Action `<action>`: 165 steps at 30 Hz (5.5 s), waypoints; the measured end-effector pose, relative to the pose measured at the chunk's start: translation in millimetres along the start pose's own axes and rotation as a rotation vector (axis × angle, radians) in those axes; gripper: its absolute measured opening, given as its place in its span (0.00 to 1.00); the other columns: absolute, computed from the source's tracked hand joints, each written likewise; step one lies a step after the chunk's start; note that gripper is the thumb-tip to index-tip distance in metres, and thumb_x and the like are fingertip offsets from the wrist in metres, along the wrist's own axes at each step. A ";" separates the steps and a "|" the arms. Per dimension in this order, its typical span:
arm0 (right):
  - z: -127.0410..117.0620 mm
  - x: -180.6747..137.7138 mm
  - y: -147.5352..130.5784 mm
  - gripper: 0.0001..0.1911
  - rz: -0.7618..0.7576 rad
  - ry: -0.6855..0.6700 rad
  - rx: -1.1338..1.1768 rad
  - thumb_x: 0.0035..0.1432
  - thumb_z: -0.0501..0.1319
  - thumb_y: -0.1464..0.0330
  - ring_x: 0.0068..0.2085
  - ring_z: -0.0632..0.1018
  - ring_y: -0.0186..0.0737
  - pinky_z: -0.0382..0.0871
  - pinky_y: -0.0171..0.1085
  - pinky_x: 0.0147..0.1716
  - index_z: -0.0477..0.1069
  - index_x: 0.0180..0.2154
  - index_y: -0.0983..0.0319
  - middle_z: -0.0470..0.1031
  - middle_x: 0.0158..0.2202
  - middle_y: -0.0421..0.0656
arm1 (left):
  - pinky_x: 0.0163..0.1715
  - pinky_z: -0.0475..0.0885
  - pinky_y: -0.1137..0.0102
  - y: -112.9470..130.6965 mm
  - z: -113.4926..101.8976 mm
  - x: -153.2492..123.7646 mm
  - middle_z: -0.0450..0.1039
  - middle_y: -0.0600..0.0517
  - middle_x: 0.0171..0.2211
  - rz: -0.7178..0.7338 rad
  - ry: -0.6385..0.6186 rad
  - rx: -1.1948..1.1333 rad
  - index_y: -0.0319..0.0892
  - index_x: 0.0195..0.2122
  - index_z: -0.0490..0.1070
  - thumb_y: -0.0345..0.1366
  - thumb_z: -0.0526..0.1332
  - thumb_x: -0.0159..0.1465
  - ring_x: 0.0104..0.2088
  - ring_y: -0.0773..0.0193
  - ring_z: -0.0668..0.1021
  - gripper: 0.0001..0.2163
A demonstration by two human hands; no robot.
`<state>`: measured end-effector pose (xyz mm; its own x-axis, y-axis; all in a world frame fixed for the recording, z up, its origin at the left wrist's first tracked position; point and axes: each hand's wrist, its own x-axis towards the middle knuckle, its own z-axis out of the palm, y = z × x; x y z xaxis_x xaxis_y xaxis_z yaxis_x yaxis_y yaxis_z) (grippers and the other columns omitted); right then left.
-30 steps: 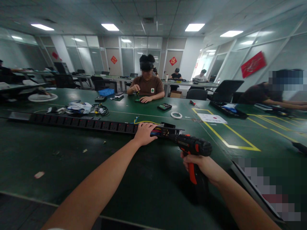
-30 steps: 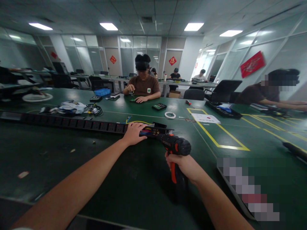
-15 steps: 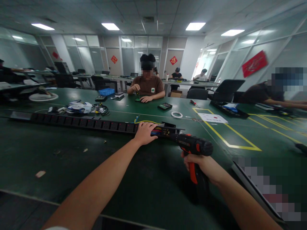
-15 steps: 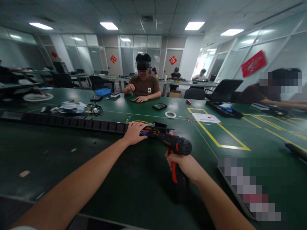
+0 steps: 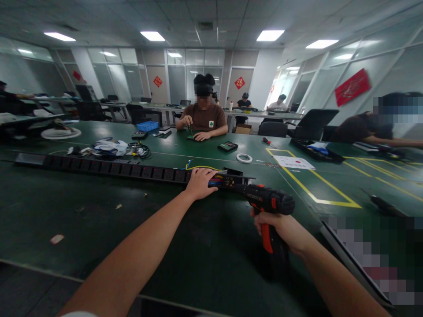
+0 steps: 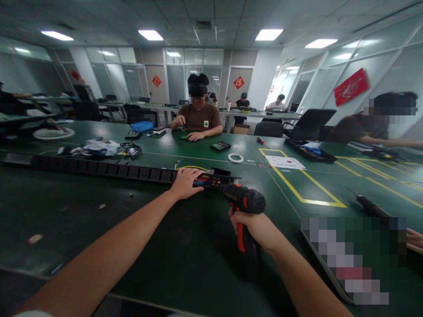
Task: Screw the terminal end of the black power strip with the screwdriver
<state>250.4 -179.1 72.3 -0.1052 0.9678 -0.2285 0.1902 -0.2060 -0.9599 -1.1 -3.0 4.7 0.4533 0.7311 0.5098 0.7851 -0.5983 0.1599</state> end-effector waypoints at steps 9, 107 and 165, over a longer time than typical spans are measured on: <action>0.6 -0.9 -0.1 0.10 -0.005 0.013 -0.015 0.44 0.66 0.66 0.25 0.72 0.39 0.64 0.36 0.25 0.74 0.32 0.61 0.71 0.21 0.37 | 0.64 0.55 0.51 1.4 -0.7 0.4 0.72 0.48 0.60 -0.006 -0.009 0.004 0.52 0.63 0.68 0.51 0.69 0.62 0.62 0.47 0.70 0.30; -3.8 3.1 5.7 0.08 -0.025 -0.043 -0.005 0.48 0.67 0.64 0.26 0.72 0.39 0.66 0.37 0.27 0.72 0.29 0.61 0.71 0.22 0.39 | 0.64 0.56 0.50 1.4 -1.0 0.1 0.72 0.48 0.60 -0.001 0.001 0.013 0.51 0.63 0.67 0.51 0.70 0.61 0.61 0.48 0.70 0.31; 2.3 -1.5 -1.6 0.22 0.050 -0.036 0.062 0.48 0.72 0.57 0.26 0.72 0.37 0.63 0.37 0.28 0.76 0.42 0.62 0.73 0.23 0.37 | 0.64 0.55 0.50 0.6 2.7 0.5 0.72 0.48 0.60 0.001 0.018 0.001 0.51 0.63 0.68 0.50 0.70 0.61 0.61 0.47 0.71 0.30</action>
<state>248.1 -180.5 73.8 -0.1324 0.9505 -0.2811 0.1351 -0.2636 -0.9551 0.7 -2.1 2.8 0.4464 0.7248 0.5247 0.7854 -0.5984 0.1584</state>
